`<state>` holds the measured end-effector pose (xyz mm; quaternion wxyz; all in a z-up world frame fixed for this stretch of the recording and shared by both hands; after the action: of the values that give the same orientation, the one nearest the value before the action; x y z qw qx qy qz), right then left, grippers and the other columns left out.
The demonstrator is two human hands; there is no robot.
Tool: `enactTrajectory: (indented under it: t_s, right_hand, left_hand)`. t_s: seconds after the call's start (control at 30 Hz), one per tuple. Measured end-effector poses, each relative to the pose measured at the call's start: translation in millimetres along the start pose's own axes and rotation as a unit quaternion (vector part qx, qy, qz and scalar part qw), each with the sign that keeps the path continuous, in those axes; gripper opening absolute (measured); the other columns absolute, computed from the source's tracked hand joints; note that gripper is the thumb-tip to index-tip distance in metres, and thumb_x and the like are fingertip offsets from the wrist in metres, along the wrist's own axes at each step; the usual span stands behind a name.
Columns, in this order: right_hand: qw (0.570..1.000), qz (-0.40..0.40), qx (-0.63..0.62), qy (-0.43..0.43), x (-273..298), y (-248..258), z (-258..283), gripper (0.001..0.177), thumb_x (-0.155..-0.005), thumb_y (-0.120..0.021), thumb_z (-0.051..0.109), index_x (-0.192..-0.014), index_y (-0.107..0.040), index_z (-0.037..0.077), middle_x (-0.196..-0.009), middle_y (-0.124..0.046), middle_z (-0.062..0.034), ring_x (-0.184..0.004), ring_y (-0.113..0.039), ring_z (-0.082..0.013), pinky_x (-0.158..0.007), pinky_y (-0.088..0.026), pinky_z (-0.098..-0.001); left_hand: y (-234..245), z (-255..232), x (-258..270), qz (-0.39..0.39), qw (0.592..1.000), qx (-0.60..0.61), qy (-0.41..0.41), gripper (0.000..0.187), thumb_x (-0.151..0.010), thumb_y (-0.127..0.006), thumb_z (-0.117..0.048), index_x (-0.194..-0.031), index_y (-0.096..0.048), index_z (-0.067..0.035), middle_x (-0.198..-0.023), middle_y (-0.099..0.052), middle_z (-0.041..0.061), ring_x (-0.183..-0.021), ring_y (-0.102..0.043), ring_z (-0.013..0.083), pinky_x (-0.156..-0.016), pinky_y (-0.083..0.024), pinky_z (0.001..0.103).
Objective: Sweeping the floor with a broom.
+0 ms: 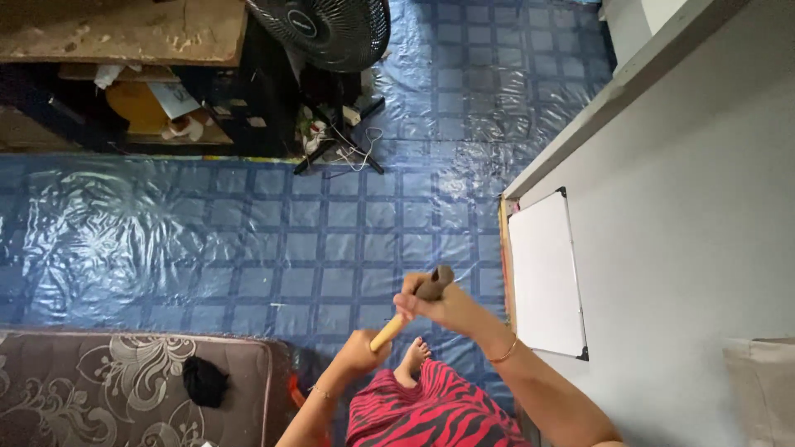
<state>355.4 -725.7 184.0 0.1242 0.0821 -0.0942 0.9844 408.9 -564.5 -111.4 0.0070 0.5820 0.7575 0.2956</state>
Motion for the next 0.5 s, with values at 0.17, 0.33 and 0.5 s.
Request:
enactTrajectory:
  t_s: [0.17,0.33,0.5]
  right_hand:
    - [0.996,-0.014,-0.083,0.03,14,45,8,0.025,-0.102,-0.067,0.016,-0.08,-0.059,0.006,-0.072,-0.059,-0.0005,-0.068,-0.057,-0.0106,-0.064,-0.048,-0.0298]
    - [0.977,-0.082,0.112,0.161,53,55,105,0.03,-0.1,-0.068,0.013,-0.074,-0.058,0.005,-0.071,-0.057,-0.0014,-0.065,-0.054,-0.0101,-0.057,-0.044,-0.029]
    - [0.876,-0.092,0.393,0.264,29,54,13,0.024,-0.078,-0.081,0.015,-0.073,-0.058,0.009,-0.073,-0.06,-0.0073,-0.072,-0.059,-0.0268,-0.072,-0.049,-0.0386]
  left_hand:
    - [17,-115,-52,-0.022,0.997,-0.048,-0.053,0.025,-0.081,-0.073,-0.034,-0.085,-0.074,-0.01,-0.079,-0.072,0.02,-0.075,-0.07,0.0421,-0.065,-0.055,0.049]
    - [18,-195,-136,-0.042,0.983,-0.023,-0.176,0.024,-0.071,-0.073,-0.03,-0.089,-0.071,-0.013,-0.078,-0.071,0.015,-0.075,-0.07,0.039,-0.066,-0.056,0.047]
    - [1,-160,-233,-0.127,0.968,-0.074,-0.205,0.03,-0.09,-0.076,-0.037,-0.085,-0.062,-0.011,-0.081,-0.068,0.013,-0.08,-0.067,0.04,-0.067,-0.052,0.049]
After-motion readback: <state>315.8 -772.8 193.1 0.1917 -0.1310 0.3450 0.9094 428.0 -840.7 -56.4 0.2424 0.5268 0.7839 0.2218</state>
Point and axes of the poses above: each hand's wrist, its own x-axis away from the middle knuckle, its own y-axis out of the back of the hand, z = x × y, the point moved 8 cm from there along -x, towards the middle knuckle
